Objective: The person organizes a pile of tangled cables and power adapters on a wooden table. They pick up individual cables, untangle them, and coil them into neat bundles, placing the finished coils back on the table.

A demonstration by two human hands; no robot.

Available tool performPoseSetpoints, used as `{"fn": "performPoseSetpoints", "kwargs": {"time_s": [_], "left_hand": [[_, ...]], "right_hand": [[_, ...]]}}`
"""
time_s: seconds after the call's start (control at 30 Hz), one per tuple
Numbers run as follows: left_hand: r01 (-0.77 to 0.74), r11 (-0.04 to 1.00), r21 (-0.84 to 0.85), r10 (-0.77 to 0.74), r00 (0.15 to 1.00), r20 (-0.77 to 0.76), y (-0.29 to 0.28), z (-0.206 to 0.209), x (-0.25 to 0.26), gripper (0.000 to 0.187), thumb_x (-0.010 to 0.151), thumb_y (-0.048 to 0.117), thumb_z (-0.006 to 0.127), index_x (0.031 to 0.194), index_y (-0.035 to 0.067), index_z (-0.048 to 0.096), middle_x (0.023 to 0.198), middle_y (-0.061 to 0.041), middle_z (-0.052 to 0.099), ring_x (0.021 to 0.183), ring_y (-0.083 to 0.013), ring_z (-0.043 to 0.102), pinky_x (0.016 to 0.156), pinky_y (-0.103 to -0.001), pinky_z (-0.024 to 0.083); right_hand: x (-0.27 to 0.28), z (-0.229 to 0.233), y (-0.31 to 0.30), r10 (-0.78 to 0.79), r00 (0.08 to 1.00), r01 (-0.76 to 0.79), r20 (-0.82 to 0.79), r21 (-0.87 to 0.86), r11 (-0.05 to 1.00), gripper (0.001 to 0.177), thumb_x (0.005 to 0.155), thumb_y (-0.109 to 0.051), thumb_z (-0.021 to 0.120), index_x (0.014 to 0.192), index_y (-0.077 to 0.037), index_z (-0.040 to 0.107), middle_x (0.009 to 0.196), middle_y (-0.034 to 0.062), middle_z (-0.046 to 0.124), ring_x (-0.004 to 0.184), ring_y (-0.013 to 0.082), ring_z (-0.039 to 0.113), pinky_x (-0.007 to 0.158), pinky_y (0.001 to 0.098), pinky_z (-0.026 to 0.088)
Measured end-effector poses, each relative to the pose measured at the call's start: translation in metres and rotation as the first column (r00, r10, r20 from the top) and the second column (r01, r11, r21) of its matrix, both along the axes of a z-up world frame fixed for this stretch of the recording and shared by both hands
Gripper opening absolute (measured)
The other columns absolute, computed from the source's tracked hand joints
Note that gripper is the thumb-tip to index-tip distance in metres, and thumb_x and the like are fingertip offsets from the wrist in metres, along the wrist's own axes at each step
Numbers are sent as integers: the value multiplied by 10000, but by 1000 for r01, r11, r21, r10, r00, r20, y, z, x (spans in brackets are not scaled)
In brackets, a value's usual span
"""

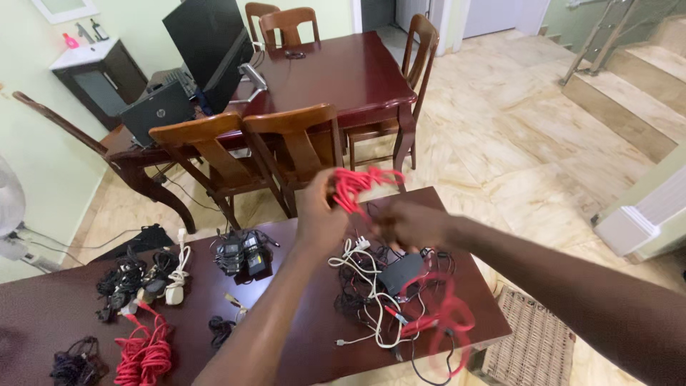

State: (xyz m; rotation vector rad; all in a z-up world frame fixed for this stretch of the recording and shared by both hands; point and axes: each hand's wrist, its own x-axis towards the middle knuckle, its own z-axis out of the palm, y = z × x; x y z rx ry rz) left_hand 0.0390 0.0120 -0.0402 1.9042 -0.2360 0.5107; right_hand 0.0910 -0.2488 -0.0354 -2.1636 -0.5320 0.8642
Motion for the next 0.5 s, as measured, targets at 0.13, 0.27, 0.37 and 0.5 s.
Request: {"fn": "performPoseSetpoints", "kwargs": {"time_s": [0.13, 0.27, 0.37, 0.5], "left_hand": [[-157, 981, 111, 149, 986, 76, 10, -10, 10, 443, 1032, 19, 910, 1468, 26, 831, 1153, -174, 944, 1057, -308, 945, 956, -464, 725], [-197, 954, 224, 175, 978, 115, 19, -21, -2, 469, 977, -27, 874, 1431, -14, 759, 1137, -260, 877, 1069, -472, 885, 939, -568, 676], [-264, 914, 309, 217, 960, 179, 16, -23, 1, 504, 946, -60, 854, 1414, -14, 673, 1216, -291, 813, 1203, -564, 785, 1024, -671, 598], [-271, 899, 344, 201, 953, 225, 25, -27, 7, 768, 856, -58, 853, 1575, -23, 585, 1309, -339, 722, 1264, -601, 691, 1079, -703, 561]], "right_hand": [[-52, -16, -8, 123, 813, -219, 568, 103, 970, 351, 1291, -350, 698, 1172, -54, 842, 812, 98, 796, 665, 198, 738, 659, 477, 597], [-88, 13, -14, -20, 913, 8, 408, 31, 1000, 337, 1243, -337, 785, 1115, -32, 851, 776, 129, 804, 628, 234, 797, 649, 495, 638], [-110, 42, -7, -323, 946, 320, 42, 68, 945, 265, 1207, -259, 771, 1118, -21, 845, 742, 103, 810, 513, 212, 807, 571, 441, 635], [-125, 46, -3, -446, 870, 488, -210, 249, 836, 273, 1222, -198, 806, 1083, 32, 854, 744, 71, 722, 448, 173, 600, 469, 417, 474]]}}
